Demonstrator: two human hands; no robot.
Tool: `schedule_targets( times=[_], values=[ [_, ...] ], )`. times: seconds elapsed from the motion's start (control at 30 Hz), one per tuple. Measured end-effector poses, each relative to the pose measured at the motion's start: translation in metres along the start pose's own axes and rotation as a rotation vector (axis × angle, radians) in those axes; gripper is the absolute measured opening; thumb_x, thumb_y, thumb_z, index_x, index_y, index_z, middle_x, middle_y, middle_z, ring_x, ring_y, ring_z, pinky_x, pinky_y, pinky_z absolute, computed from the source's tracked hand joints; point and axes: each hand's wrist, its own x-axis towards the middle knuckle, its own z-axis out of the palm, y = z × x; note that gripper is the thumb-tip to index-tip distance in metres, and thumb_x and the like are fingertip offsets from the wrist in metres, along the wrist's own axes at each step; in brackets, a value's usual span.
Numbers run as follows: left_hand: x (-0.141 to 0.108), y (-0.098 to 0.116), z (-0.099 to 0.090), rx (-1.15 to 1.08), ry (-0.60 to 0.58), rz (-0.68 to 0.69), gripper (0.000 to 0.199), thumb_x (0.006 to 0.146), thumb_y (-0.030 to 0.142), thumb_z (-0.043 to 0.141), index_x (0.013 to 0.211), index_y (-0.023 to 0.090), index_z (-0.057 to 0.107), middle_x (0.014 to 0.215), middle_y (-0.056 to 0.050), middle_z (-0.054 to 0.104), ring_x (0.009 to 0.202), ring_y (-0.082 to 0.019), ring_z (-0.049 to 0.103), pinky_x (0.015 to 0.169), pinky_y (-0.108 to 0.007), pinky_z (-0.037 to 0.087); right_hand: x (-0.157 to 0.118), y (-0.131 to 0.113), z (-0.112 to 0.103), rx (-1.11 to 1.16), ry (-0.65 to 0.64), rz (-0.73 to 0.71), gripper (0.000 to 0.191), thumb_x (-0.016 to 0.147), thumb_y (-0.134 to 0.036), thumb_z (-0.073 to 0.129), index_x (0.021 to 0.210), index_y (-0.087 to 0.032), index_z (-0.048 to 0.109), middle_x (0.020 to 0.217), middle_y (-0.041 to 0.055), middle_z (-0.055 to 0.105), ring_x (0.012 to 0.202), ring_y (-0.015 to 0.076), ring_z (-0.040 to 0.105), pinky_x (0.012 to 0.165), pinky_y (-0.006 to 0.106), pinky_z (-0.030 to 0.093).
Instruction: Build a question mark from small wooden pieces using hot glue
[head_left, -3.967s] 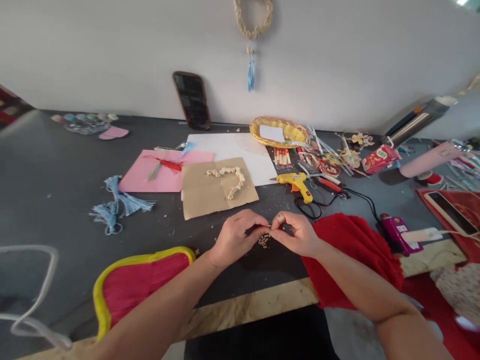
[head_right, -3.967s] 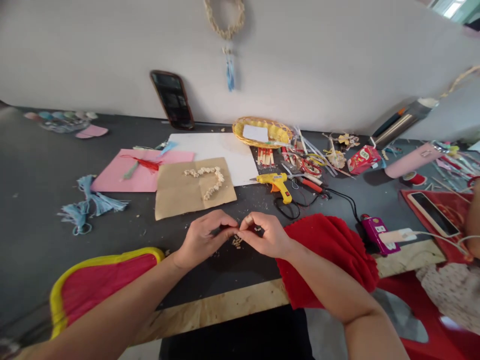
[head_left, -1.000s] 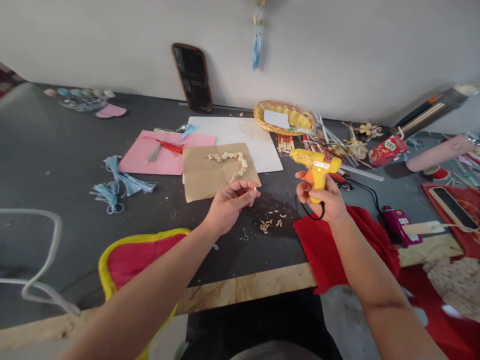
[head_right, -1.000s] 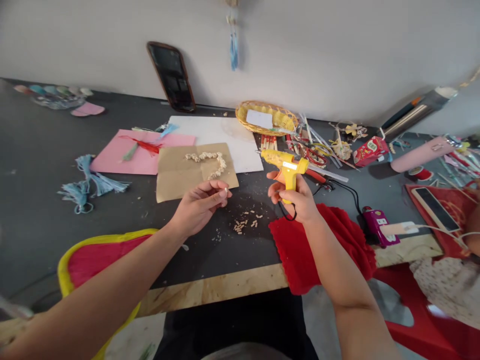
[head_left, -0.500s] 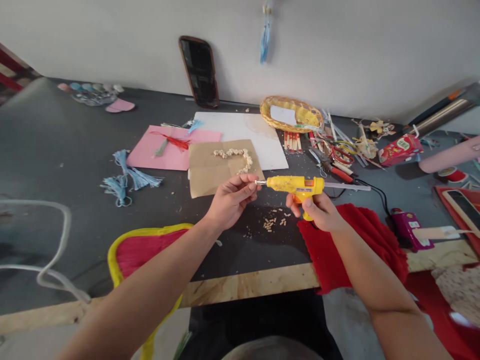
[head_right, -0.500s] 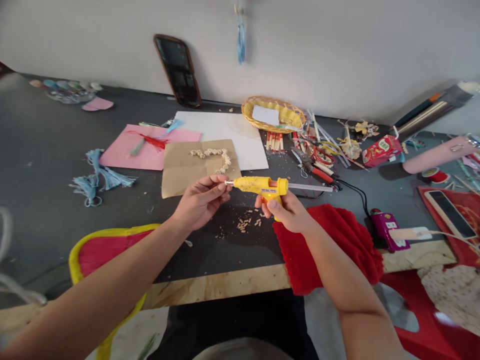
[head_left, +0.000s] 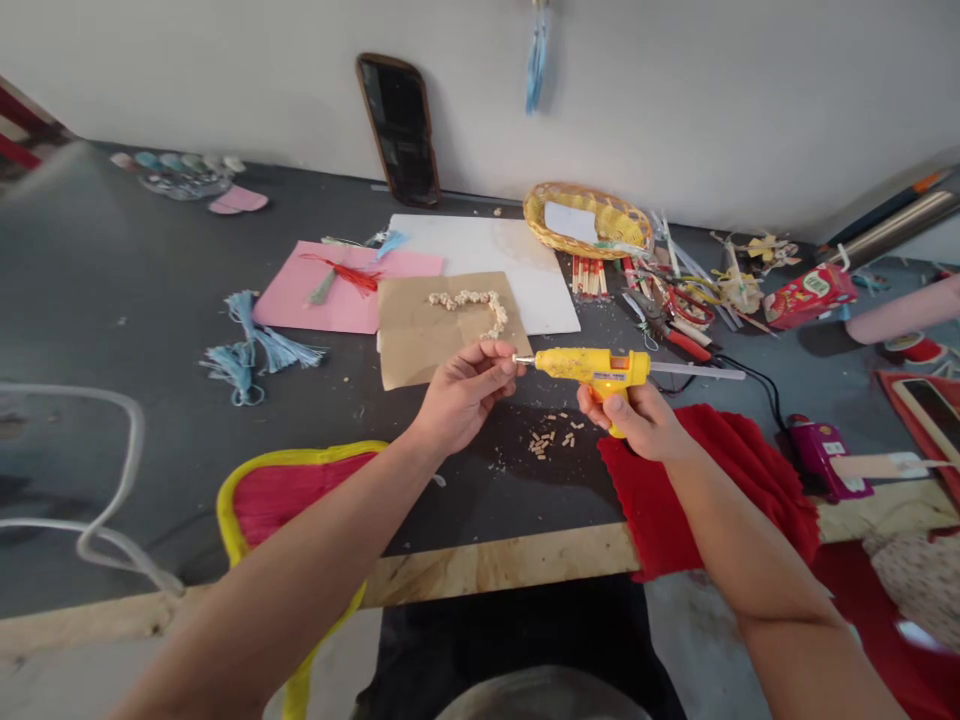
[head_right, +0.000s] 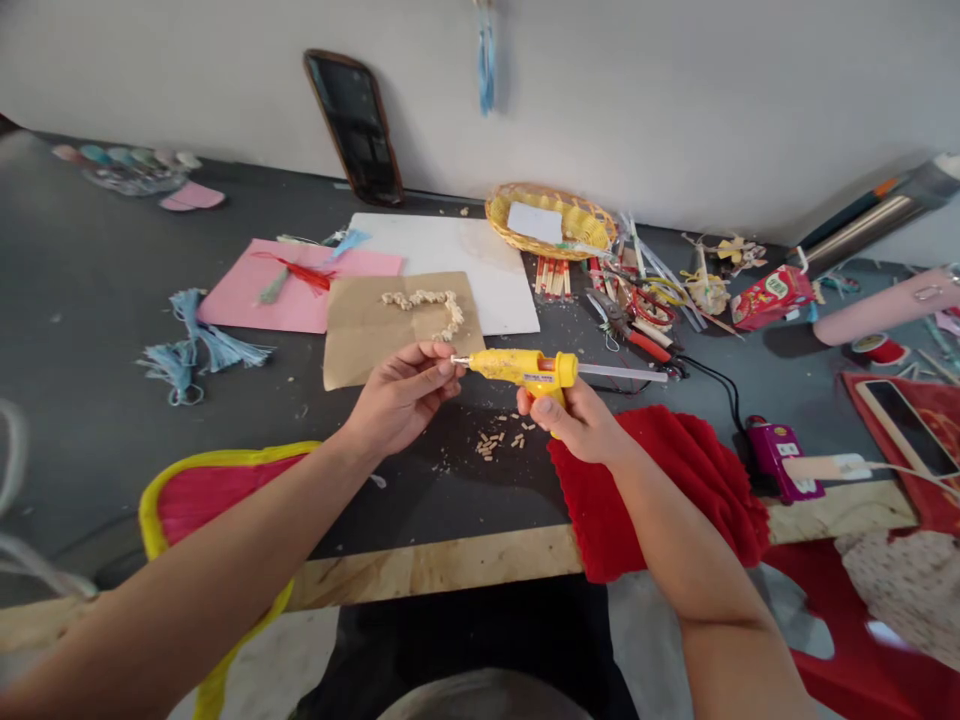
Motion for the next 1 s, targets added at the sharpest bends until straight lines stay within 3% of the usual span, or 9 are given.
schedule_targets(
  times=[1.0],
  values=[
    [-0.0003,0.0006,0.0008,0.035,0.018,-0.002,0.022,0.065,0.022,0.086,0.082,0.015,0.075,0.073,-0.003,0.071,0.061,-0.007,0.057,0.057,-0.017,0.045,0.0026,-0.0042,0.002,-0.036,0.0,-0.017,0.036,0.096,-0.052,0.049,0.087,-0.017,0.055,0.073,-0.0009,0.047,0.056,0.0088,0.04,0.051,0.027,0.03]
  ],
)
